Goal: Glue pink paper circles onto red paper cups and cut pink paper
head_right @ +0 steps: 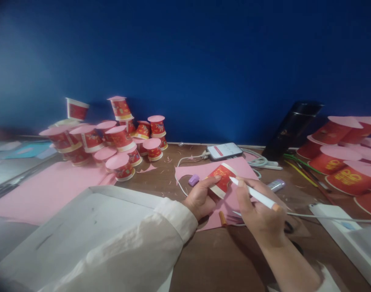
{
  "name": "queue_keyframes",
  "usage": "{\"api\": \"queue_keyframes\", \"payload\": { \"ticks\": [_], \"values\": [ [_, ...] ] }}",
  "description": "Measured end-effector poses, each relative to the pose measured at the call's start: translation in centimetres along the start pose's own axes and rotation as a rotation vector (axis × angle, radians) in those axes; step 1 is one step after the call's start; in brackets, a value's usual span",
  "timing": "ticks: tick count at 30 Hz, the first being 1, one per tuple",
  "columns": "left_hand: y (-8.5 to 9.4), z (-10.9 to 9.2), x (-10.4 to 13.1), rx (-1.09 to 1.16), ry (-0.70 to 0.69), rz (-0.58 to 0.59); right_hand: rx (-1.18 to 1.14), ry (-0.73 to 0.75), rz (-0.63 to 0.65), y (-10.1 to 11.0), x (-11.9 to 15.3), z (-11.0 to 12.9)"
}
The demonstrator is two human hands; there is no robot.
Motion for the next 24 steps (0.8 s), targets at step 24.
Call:
{"api": "queue_keyframes", "payload": {
  "ticks": [24],
  "values": [
    [-0.05, -0.12, 0.17, -0.028, -0.008, -0.013, -0.002, 0.032, -0.015, -0.36, 0.48, 0.00]
  ]
}}
Point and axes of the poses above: each hand's wrist, its own x-axis away from the middle knuckle, its own y-axis out of the back of the hand, z = x × y, the point moved 4 cm from there along -x, towards the middle knuckle, and after that the axes turned 8 degrees about x, right-handed, at the moved point
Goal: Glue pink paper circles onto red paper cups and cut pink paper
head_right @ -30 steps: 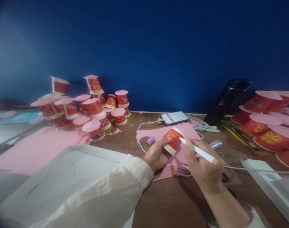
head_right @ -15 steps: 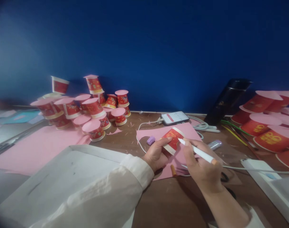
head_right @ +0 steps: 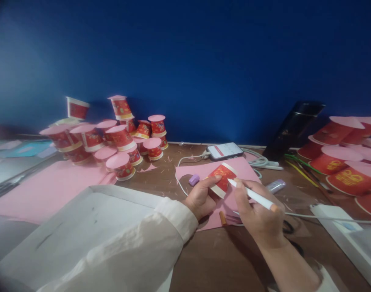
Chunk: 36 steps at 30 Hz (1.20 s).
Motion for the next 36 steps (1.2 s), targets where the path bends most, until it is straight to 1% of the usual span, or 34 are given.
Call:
{"api": "queue_keyframes", "payload": {
  "ticks": [20, 25, 30, 33, 36],
  "values": [
    [-0.07, 0.02, -0.12, 0.011, 0.004, 0.003, 0.010, -0.035, 0.026, -0.04, 0.08, 0.01],
    [-0.01, 0.11, -0.09, 0.033, -0.009, -0.030, -0.010, -0.074, 0.019, 0.05, 0.12, -0.20],
    [-0.18, 0.16, -0.01, 0.068, 0.001, -0.030, -0.041, -0.121, 0.021, 0.47, 0.01, -0.37],
    [-0.29, 0.14, 0.10, 0.070, 0.006, -0.025, -0.055, -0.076, 0.031, 0.42, -0.02, -0.17],
    [-0.37, 0.13, 0.14, 0.052, 0.008, -0.003, -0.051, -0.015, 0.007, 0.30, 0.08, 0.13]
  ]
}}
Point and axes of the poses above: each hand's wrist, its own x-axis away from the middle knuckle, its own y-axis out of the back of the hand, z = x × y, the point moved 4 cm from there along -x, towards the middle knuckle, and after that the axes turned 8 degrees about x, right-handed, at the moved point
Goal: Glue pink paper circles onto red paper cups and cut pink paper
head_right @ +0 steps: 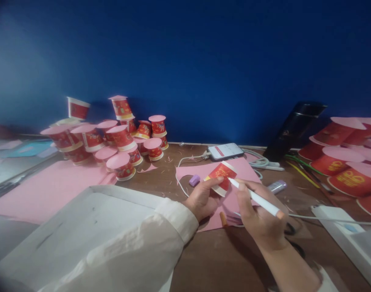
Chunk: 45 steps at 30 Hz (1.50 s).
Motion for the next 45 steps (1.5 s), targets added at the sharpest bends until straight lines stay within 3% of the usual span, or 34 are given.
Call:
{"api": "queue_keyframes", "payload": {
  "ticks": [8, 20, 30, 45],
  "values": [
    [0.20, 0.08, -0.19, -0.005, -0.002, 0.052, -0.026, -0.018, 0.012, -0.43, 0.19, 0.09],
    [0.36, 0.21, -0.37, -0.033, 0.022, 0.074, 0.035, 0.079, -0.017, -0.25, -0.04, 0.53],
    [0.02, -0.16, 0.03, -0.016, 0.011, -0.007, 0.015, -0.023, 0.013, -0.44, -0.01, 0.15],
    [0.05, -0.33, -0.13, 0.019, -0.026, -0.014, 0.002, -0.052, 0.024, -0.27, -0.18, -0.14]
  ]
}}
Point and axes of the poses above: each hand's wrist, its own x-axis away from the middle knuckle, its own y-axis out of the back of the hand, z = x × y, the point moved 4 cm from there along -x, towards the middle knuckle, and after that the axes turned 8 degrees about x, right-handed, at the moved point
